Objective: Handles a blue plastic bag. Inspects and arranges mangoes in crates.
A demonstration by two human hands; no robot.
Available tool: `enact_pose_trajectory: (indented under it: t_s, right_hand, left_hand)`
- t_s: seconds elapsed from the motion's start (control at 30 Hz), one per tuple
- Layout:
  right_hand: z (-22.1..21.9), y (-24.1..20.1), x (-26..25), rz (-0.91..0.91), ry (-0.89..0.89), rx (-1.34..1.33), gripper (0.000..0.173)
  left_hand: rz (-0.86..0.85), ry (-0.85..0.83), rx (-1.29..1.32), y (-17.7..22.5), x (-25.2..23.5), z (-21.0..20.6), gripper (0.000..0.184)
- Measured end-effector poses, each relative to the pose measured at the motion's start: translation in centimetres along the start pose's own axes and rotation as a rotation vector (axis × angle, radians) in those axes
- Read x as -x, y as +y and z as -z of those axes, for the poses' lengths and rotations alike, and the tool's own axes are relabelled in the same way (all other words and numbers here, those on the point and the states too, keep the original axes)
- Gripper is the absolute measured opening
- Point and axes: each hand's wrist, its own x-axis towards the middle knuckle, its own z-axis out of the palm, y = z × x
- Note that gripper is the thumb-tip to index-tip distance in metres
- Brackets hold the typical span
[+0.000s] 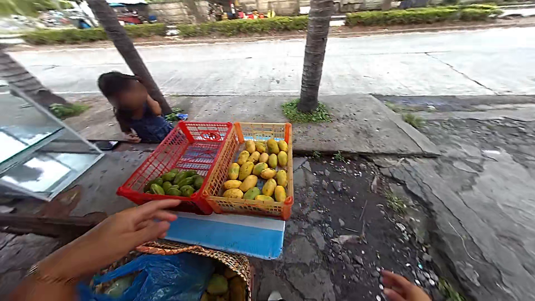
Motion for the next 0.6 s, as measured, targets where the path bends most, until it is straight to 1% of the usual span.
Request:
enact_pose_trajectory:
  t_s: [0.07, 0.13, 0.23, 0.3, 0.37, 0.43, 0.5, 0.6]
  right_hand:
    - [0.8, -5.5, -4.0, 0.188, -0.099, 0.082, 0.053]
    - [1.9, -10.6, -6.9, 0.346, -0.156, 0.149, 0.050]
    - [4.1, -16.4, -9.8, 0.524, -0.108, 0.156, 0.049]
    - [5.2, -19.3, -11.5, 0.628, -0.064, 0.143, 0.049]
    - [5.5, -22.2, -13.3, 0.723, -0.068, 0.148, 0.047]
    - [5.4, -25.6, -15.7, 0.830, -0.114, 0.175, 0.043]
    - [4.5, -29.4, -18.6, 0.917, -0.208, 0.245, 0.040]
    - [1.2, -35.2, -23.9, 0.975, -0.392, 0.430, 0.040]
  left_hand:
    - [-0.008, -0.097, -0.033, 1.1, -3.2, -1.3, 0.047]
    - [-0.036, -0.143, -0.055, 1.6, -6.4, -2.4, 0.046]
    - [-0.011, -0.140, -0.081, 1.3, -11.2, -4.1, 0.044]
    - [0.017, -0.144, -0.100, 0.8, -14.2, -5.8, 0.043]
    - [0.067, -0.182, -0.124, 0.9, -16.2, -7.3, 0.042]
    - [0.104, -0.225, -0.139, 1.1, -17.7, -8.0, 0.045]
    - [0.147, -0.231, -0.127, 1.0, -18.5, -8.9, 0.046]
    - [0.246, -0.180, -0.067, 0.7, -18.8, -10.0, 0.045]
